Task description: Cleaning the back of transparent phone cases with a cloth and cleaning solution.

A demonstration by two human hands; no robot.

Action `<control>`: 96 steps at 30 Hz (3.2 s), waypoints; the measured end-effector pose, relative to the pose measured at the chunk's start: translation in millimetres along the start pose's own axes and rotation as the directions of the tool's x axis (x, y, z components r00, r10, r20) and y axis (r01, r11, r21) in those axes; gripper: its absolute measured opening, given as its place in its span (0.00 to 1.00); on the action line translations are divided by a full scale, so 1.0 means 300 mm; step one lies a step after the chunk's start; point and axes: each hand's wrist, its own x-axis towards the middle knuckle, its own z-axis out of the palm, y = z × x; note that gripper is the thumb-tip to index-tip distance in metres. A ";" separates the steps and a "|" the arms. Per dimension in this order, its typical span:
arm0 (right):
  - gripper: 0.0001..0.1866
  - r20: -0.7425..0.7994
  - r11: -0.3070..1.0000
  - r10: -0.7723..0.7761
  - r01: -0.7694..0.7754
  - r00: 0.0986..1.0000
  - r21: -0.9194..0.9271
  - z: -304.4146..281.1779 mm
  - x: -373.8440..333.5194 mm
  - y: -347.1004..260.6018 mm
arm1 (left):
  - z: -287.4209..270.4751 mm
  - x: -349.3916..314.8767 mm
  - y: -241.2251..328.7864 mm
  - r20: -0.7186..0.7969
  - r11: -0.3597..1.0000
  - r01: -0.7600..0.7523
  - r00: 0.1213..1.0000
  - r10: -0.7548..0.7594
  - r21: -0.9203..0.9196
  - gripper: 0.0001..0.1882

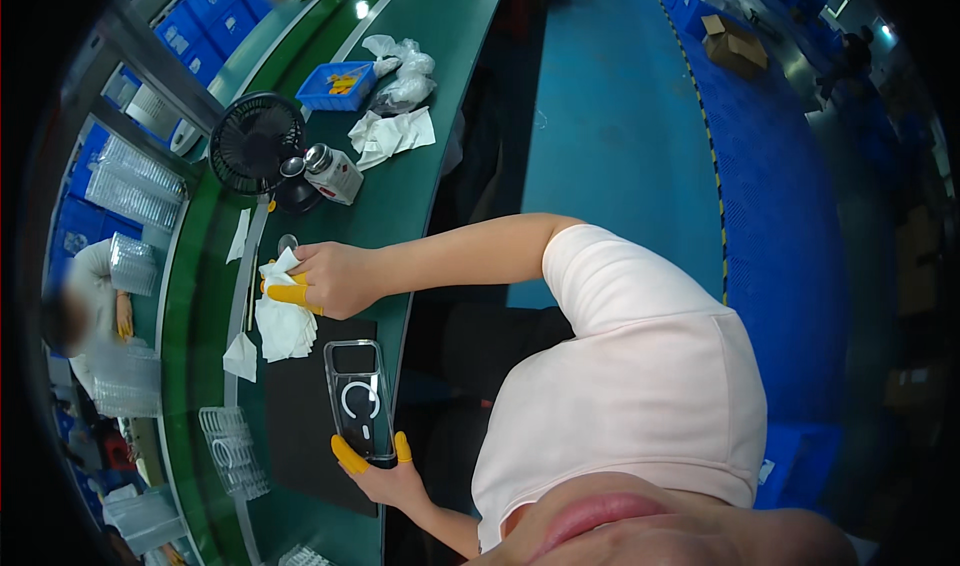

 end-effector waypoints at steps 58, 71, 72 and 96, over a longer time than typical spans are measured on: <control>0.20 0.416 0.975 -0.040 -0.056 0.908 0.215 0.022 -0.162 -0.309 | 0.021 0.065 -0.028 -0.080 0.985 -0.084 0.994 0.073 -0.149 0.45; 0.10 -0.068 0.969 0.232 -0.224 0.970 0.106 -0.258 -0.083 -0.106 | 0.005 -0.010 -0.012 -0.024 0.993 0.025 0.999 -0.028 -0.118 0.48; 0.09 -0.228 0.942 0.320 -0.334 0.920 -0.027 -0.306 -0.100 -0.022 | 0.003 -0.015 -0.011 -0.006 0.991 0.072 0.997 -0.074 -0.113 0.48; 0.16 0.199 0.881 0.234 -0.294 0.952 0.371 0.032 -0.226 -0.209 | 0.005 -0.004 -0.002 -0.066 0.996 -0.013 0.998 0.008 -0.085 0.48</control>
